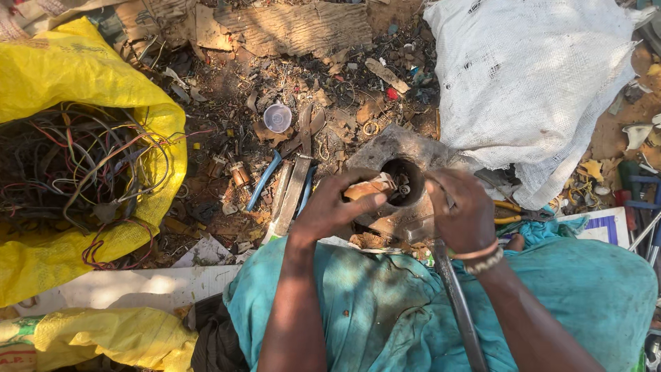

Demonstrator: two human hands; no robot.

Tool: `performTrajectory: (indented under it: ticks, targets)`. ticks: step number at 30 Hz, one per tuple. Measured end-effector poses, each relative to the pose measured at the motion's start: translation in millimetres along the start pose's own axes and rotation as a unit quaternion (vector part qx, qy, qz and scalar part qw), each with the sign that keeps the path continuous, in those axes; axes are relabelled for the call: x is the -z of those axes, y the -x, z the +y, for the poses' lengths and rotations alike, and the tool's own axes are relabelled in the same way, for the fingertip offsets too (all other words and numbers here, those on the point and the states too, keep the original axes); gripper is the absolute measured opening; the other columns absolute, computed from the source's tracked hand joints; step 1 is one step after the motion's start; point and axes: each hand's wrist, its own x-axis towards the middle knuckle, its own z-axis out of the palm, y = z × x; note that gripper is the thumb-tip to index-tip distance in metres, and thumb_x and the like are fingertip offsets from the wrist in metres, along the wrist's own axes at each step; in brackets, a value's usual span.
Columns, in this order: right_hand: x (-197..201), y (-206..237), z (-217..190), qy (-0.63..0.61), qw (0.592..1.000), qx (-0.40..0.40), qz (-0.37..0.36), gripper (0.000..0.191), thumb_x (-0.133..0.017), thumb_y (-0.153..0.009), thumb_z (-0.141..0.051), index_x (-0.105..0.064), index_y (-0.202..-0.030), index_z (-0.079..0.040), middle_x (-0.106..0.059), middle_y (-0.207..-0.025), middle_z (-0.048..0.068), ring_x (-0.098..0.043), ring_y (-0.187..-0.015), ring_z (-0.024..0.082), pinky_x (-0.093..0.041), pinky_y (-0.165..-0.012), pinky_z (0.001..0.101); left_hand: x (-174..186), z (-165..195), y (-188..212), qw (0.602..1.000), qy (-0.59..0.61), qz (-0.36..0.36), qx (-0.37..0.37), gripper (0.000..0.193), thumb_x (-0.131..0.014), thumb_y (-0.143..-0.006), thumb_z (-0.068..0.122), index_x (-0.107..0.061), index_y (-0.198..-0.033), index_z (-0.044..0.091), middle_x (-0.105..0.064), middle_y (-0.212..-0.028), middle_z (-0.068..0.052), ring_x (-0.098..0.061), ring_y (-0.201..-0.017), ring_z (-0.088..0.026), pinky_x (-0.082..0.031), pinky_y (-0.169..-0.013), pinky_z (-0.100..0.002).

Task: The person sits on the ground and dismantles small metal components. They hold a cylindrical metal part, pry at it with a small tool, place it on a stone block, and strike it repeatedly with a hammer, then use pliers to pull pieces apart and set the separated pieces aside.

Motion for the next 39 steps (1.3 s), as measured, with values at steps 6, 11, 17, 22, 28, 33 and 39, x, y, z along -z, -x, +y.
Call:
performTrajectory:
  ticks: [6, 11, 17, 22, 28, 33, 39]
  targets:
    - [-42, -47, -4, 0.211, 0.899, 0.008, -0.385, 0.014, -0.066, -0.091, -0.019, -0.076, -0.097, -0.013, -0.076, -0.095, 0.008, -0.074, -0.084, 0.028, -0.059, -0.075, 0.0394, 5, -22, -11, 0.979, 0.158, 0.088, 0.089, 0.045, -0.071, -0.090, 0.045, -0.075, -0.108, 0.004, -0.070, -0.093, -0.002, -0.064, -0.088, -0.011, -0.052, -0.079, -0.027]
    - [-68, -72, -25, 0.312, 0.800, 0.088, -0.505, 0.013, -0.064, -0.094, -0.017, -0.076, -0.094, -0.014, -0.076, -0.098, 0.011, -0.075, -0.089, 0.028, -0.061, -0.069, 0.0386, 7, -40, -20, 0.950, 0.233, 0.201, 0.061, 0.039, -0.070, -0.100, 0.038, -0.064, -0.096, 0.000, -0.054, -0.088, 0.000, -0.051, -0.083, -0.010, -0.043, -0.077, -0.029]
    - [-71, -78, -23, 0.330, 0.768, 0.106, -0.538, 0.013, -0.066, -0.093, -0.017, -0.078, -0.096, -0.013, -0.075, -0.101, 0.011, -0.075, -0.091, 0.027, -0.061, -0.073, 0.0382, 22, -41, -23, 0.880, 0.362, 0.302, 0.060, 0.036, -0.061, -0.102, 0.038, -0.067, -0.100, 0.003, -0.058, -0.085, -0.003, -0.050, -0.075, -0.012, -0.041, -0.067, -0.030]
    - [-48, -83, -26, 0.261, 0.814, -0.025, -0.518, 0.022, -0.064, -0.097, -0.021, -0.070, -0.116, -0.011, -0.074, -0.096, 0.014, -0.076, -0.078, 0.027, -0.063, -0.068, 0.0385, 29, -33, -29, 0.782, 0.473, 0.403, 0.041, 0.025, -0.059, -0.097, 0.030, -0.068, -0.107, 0.009, -0.066, -0.095, 0.001, -0.061, -0.085, -0.009, -0.050, -0.079, -0.029]
    - [-43, -142, -46, 0.193, 0.908, 0.100, -0.359, 0.024, -0.064, -0.097, -0.030, -0.076, -0.112, -0.016, -0.072, -0.095, 0.014, -0.072, -0.082, 0.032, -0.060, -0.074, 0.0459, 35, -31, -30, 0.727, 0.535, 0.431, 0.010, 0.024, -0.054, -0.104, 0.030, -0.066, -0.104, 0.009, -0.066, -0.085, -0.003, -0.060, -0.071, -0.015, -0.049, -0.067, -0.032]
    - [-51, -168, -73, -0.022, 0.971, 0.023, -0.237, 0.051, -0.066, -0.097, -0.046, -0.071, -0.128, -0.007, -0.075, -0.112, 0.016, -0.074, -0.096, 0.027, -0.058, -0.082, 0.0405, 32, -26, -30, 0.852, 0.359, 0.380, 0.038, 0.044, -0.044, -0.108, 0.041, -0.071, -0.106, 0.006, -0.069, -0.083, -0.003, -0.060, -0.069, -0.014, -0.047, -0.063, -0.032]
    - [-60, -109, -65, -0.271, 0.917, -0.162, -0.245, 0.061, -0.071, -0.092, -0.047, -0.067, -0.134, -0.003, -0.075, -0.117, 0.010, -0.070, -0.104, 0.015, -0.057, -0.090, 0.0328, 13, -8, -29, 0.949, -0.102, 0.297, -0.011, 0.047, -0.045, -0.106, 0.047, -0.057, -0.120, 0.004, -0.072, -0.089, -0.021, -0.070, -0.082, -0.040, -0.051, -0.071, -0.050]
